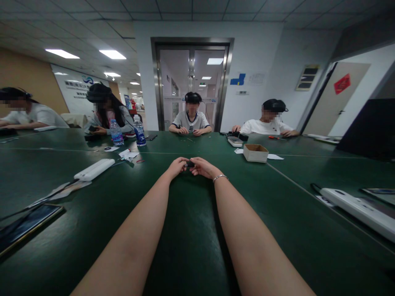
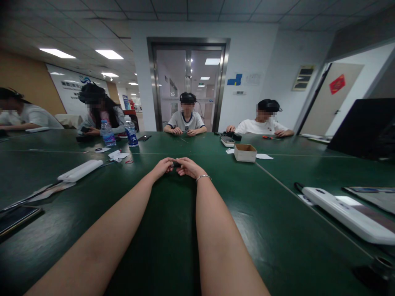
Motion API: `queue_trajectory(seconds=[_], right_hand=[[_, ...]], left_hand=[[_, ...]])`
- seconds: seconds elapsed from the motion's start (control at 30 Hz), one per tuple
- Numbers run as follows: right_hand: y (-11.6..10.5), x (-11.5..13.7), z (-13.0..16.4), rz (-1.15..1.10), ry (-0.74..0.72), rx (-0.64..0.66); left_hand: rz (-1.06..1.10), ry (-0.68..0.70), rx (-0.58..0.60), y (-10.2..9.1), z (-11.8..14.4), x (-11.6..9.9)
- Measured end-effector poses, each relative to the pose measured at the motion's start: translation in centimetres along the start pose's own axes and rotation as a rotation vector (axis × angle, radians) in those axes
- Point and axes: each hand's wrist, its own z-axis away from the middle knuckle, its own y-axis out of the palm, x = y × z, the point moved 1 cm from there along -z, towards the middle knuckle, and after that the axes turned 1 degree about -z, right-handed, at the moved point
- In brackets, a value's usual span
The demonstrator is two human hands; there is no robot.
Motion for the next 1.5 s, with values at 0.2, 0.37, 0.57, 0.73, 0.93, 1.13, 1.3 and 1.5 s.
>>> queue_trajectory(seconds=[0.2,0.37,0.57,0.73,0.93,1.13,1.3,1.5], right_hand=[[0.22,0.03,-0.02,0.007,-0.015,-0.041],[-0.08,-0.18,-0.16,-0.021,0.011,-0.047],[-0.39,-0.36,-0.18,-0.038,-0.061,-0.011],[-0.1,-0.3,-0.24,0.08,0.0,-0.012],[-0.14,-0.08,-0.07,0.018,-0.036,0.002],[-0.04,-0.06,-0.19,0.111,0.006,-0.024],[0.03,0.09,0.01,0.051,0.001,0.027],[-0.02,-0.01,-0.12,0.106,-0.012,-0.014]], left_hand=[[0.001,0.012,0.008,0.12,0.08,0.01],[-0.002,0.008,-0.001,0.19,0.19,-0.06],[-0.019,0.01,0.005,0.21,0.4,-0.33],[-0.025,0.031,0.0,0.18,0.26,-0.11],[-0.018,0.014,0.009,0.14,0.08,0.12],[-0.004,0.015,0.005,0.22,0.18,-0.19],[-0.007,-0.001,-0.014,0.33,0.37,-0.49],[-0.02,0.015,0.009,0.33,0.4,-0.47]])
